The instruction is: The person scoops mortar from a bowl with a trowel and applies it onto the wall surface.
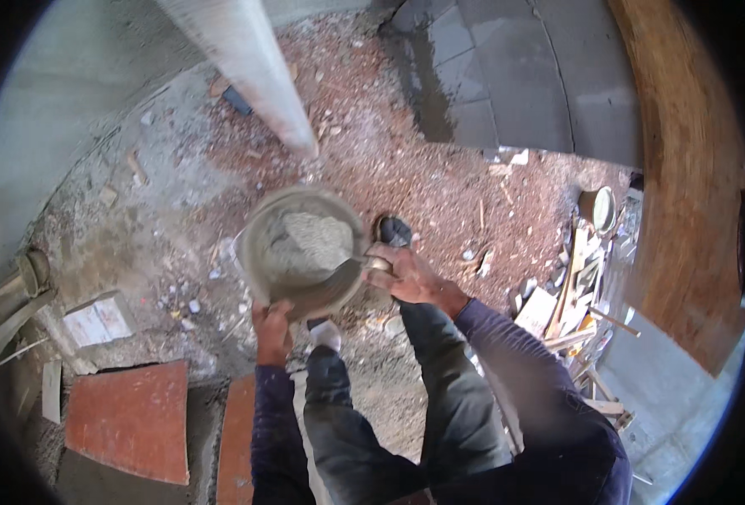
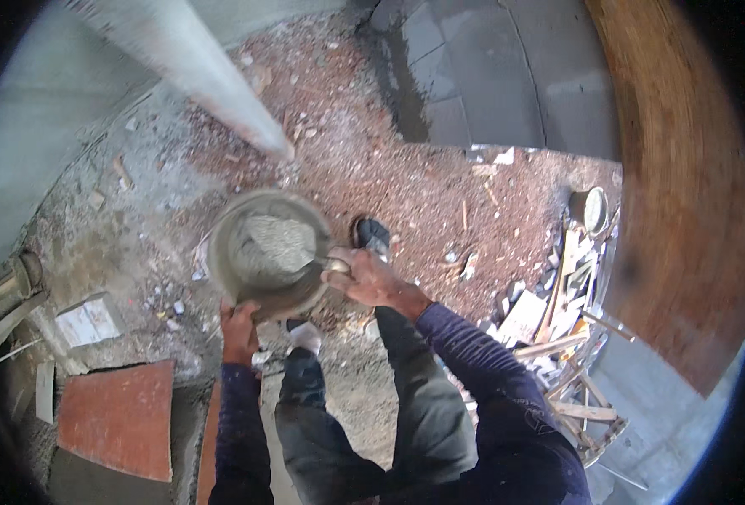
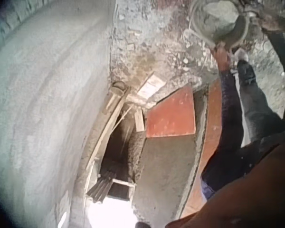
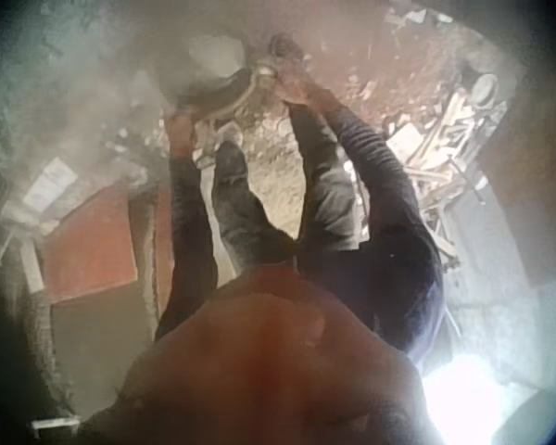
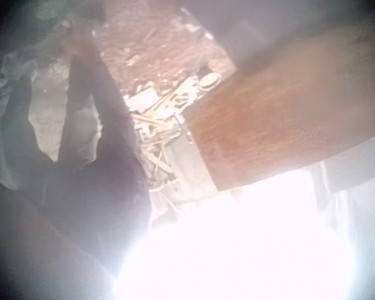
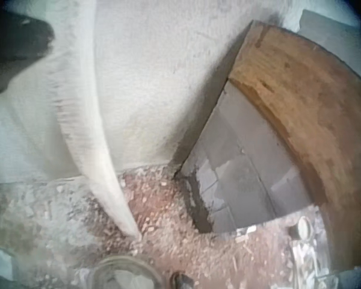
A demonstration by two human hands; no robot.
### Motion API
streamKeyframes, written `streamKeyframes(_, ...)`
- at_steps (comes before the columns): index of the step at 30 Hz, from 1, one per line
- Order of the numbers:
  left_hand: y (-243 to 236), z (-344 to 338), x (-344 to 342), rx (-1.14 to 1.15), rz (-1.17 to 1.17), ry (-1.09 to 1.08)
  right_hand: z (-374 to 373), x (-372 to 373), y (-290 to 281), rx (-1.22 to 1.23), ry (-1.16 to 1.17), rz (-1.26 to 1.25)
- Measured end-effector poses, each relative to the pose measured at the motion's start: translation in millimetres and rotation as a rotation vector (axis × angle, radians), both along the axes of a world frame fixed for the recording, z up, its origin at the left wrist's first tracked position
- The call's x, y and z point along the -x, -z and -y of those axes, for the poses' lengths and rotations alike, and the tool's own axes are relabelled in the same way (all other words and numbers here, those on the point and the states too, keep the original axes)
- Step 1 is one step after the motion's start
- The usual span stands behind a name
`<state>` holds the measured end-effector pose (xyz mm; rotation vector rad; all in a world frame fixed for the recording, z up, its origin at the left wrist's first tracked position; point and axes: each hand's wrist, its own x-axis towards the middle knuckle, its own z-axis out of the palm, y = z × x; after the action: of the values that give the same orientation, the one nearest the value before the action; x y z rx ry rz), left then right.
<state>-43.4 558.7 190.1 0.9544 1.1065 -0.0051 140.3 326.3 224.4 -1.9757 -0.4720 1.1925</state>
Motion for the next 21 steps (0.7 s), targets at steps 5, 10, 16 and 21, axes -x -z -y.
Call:
streamKeyframes(5, 13.8, 13.9, 28.1, -0.01, -0.188, -0.241, -5.4, -106.7, 20.4, -0.12, 0.263, -0.209)
streamKeyframes(10, 27.0, 55.0, 30.5, -0.079, -0.361, -0.234, 6.4, -306.8, 133.1, -0.223, 0.499, -0.161)
streamKeyframes(16, 23.0, 73.8, 38.0, 0.007, -0.411, -0.169, -44.0, -355.2, 73.7, -0.072, 0.64, 0.313)
streamKeyframes(21, 20.9, 91.2, 34.1, 0.172, -0.329, -0.148, 9.7, -201.6, 3.3, -0.076, 0.196, 0.46)
